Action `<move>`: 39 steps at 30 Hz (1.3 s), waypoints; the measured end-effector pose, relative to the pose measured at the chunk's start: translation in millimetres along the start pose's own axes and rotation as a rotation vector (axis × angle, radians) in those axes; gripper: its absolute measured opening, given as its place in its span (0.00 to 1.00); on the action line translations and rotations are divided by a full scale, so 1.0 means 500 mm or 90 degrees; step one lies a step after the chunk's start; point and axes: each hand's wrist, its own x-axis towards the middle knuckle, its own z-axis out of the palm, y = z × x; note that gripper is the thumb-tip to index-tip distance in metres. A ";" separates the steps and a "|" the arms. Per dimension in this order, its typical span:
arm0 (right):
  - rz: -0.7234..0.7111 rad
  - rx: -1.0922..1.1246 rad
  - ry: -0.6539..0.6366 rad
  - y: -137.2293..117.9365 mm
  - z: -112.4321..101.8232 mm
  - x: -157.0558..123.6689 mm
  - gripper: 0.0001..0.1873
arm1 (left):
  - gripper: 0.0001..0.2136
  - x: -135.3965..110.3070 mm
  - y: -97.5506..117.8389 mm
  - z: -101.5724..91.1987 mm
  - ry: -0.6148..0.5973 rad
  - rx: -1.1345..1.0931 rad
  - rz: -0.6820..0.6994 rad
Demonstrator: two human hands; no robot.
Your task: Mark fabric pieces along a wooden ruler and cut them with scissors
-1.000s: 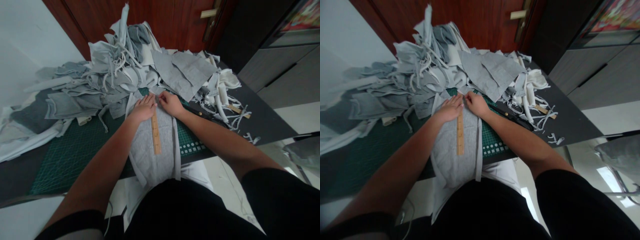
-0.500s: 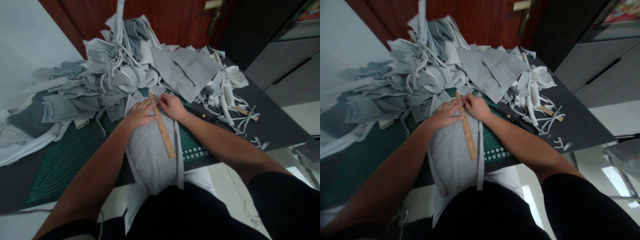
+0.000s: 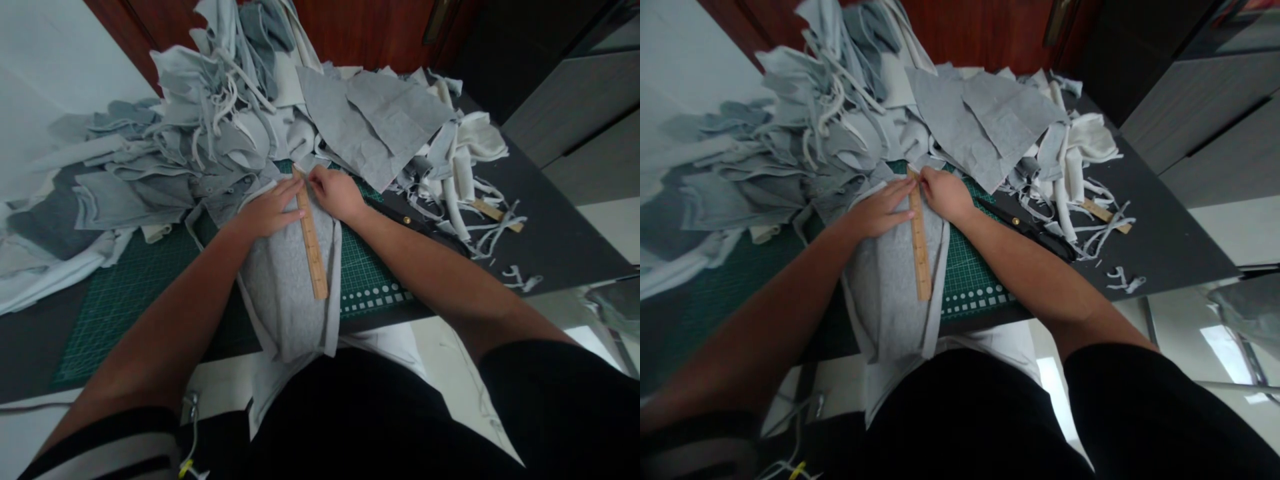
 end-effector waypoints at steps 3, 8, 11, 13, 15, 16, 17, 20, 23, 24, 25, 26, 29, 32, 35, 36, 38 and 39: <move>0.006 0.008 0.000 0.001 0.000 0.000 0.12 | 0.34 -0.007 0.017 0.005 0.018 -0.012 0.013; -0.025 -0.011 -0.015 0.003 -0.003 -0.002 0.16 | 0.31 -0.043 0.067 0.026 0.044 0.009 -0.096; -0.057 -0.016 -0.027 0.005 -0.002 -0.003 0.19 | 0.31 -0.064 0.099 0.027 0.050 0.045 -0.178; -0.062 -0.003 -0.027 0.005 -0.002 -0.003 0.19 | 0.30 -0.068 0.118 0.020 0.038 0.053 -0.189; -0.053 0.015 -0.010 0.003 -0.002 -0.003 0.18 | 0.28 -0.065 0.138 0.010 0.030 0.066 -0.188; -0.047 0.024 0.002 0.001 -0.003 -0.003 0.17 | 0.27 -0.061 0.148 0.005 0.035 0.077 -0.190; -0.039 0.033 0.018 0.000 -0.004 -0.003 0.17 | 0.26 -0.056 0.157 0.000 0.049 0.091 -0.195; 0.004 0.067 0.077 -0.004 -0.009 -0.006 0.14 | 0.19 -0.041 0.177 -0.012 0.069 0.091 -0.227; 0.142 0.118 0.110 -0.004 -0.018 -0.007 0.11 | 0.20 -0.034 0.184 -0.022 0.062 0.041 -0.277; 0.193 0.131 0.105 -0.003 -0.021 -0.006 0.13 | 0.22 -0.035 0.186 -0.024 0.062 0.033 -0.293; 0.234 0.140 0.092 -0.003 -0.025 -0.004 0.15 | 0.24 -0.036 0.189 -0.025 0.064 0.033 -0.310; 0.260 0.142 0.073 -0.004 -0.029 -0.003 0.16 | 0.26 -0.038 0.192 -0.025 0.068 0.039 -0.323; 0.268 0.120 0.001 -0.014 -0.042 -0.005 0.17 | 0.28 -0.046 0.201 -0.022 0.095 0.065 -0.348; 0.262 0.065 -0.089 -0.039 -0.054 -0.024 0.19 | 0.22 -0.051 0.187 -0.021 0.118 -0.022 -0.324; 0.245 -0.060 -0.200 -0.070 -0.063 -0.051 0.23 | 0.13 -0.053 0.141 -0.029 0.117 -0.142 -0.287; 0.239 -0.100 -0.230 -0.080 -0.065 -0.058 0.25 | 0.11 -0.053 0.123 -0.033 0.121 -0.167 -0.281; 0.227 -0.126 -0.278 -0.100 -0.068 -0.066 0.30 | 0.08 -0.055 0.091 -0.038 0.134 -0.219 -0.269; 0.217 -0.112 -0.304 -0.112 -0.068 -0.069 0.32 | 0.08 -0.057 0.078 -0.039 0.141 -0.250 -0.264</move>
